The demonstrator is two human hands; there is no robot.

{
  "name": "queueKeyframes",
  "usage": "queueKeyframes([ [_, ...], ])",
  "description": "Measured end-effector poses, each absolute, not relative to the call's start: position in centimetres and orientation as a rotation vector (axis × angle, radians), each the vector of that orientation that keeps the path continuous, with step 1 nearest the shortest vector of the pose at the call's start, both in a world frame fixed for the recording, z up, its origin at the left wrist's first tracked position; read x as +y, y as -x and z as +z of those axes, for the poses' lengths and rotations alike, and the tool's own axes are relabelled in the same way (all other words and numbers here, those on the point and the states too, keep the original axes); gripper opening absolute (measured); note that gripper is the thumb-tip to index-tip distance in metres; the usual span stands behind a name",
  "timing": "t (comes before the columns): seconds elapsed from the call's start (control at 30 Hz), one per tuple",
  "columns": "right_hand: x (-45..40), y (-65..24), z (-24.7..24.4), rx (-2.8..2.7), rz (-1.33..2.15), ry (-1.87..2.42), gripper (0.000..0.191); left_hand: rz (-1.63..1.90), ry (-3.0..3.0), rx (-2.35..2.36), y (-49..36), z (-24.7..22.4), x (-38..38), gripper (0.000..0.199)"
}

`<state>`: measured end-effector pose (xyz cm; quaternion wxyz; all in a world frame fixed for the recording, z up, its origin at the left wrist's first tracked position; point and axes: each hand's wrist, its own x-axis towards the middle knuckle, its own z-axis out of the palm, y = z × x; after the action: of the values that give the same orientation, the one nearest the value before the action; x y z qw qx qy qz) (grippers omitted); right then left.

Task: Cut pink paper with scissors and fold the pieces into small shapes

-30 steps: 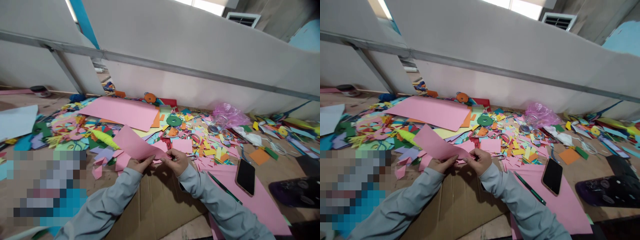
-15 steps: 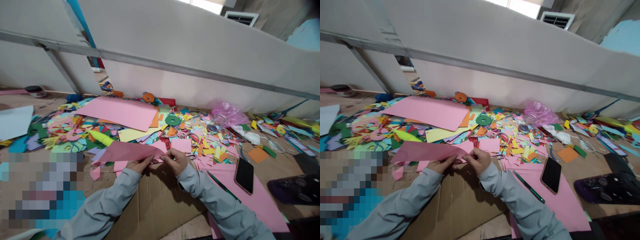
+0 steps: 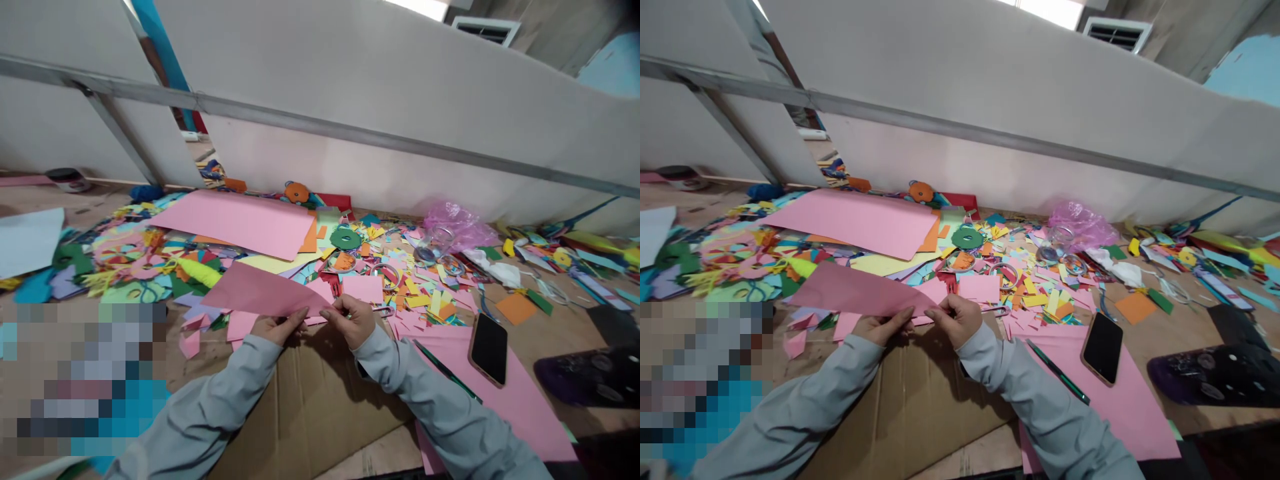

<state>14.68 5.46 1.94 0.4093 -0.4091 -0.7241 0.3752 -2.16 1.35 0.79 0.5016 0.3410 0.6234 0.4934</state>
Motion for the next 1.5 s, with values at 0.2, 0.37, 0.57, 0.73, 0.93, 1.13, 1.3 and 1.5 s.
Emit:
queueKeyframes([
  [0.2, 5.5, -14.7, 1.9, -1.81, 0.988, 1.024, 0.034, 1.189, -0.862, 1.544, 2.3, 0.8, 1.3, 0.047],
  [0.37, 5.5, -14.7, 1.9, -1.799, 1.014, 1.031, 0.033, 1.188, -0.846, 1.569, 2.1, 0.9, 1.2, 0.047],
  [0.57, 5.9, -15.2, 1.9, -1.693, 1.086, 1.053, 0.03, 1.292, -0.906, 1.584, 3.1, 1.3, 1.7, 0.046],
  [0.73, 6.0, -15.4, 2.3, -1.662, 1.16, 0.966, 0.027, 1.305, -0.893, 1.652, 3.6, 1.5, 1.8, 0.044],
  [0.93, 5.1, -14.4, 2.1, -1.769, 1.32, 1.016, 0.033, 1.112, -0.987, 1.632, 2.0, 1.9, 0.9, 0.047],
  [1.13, 4.8, -14.3, 1.8, -1.786, 1.319, 1.09, 0.039, 1.062, -1.016, 1.547, 1.7, 1.3, 0.7, 0.044],
  [1.3, 5.2, -14.5, 2.0, -1.744, 1.327, 1.077, 0.037, 1.086, -0.988, 1.614, 2.1, 1.9, 0.9, 0.046],
  [1.5, 5.8, -15.0, 2.4, -1.61, 1.417, 1.017, 0.031, 1.118, -1.012, 1.669, 3.0, 2.8, 1.1, 0.049],
])
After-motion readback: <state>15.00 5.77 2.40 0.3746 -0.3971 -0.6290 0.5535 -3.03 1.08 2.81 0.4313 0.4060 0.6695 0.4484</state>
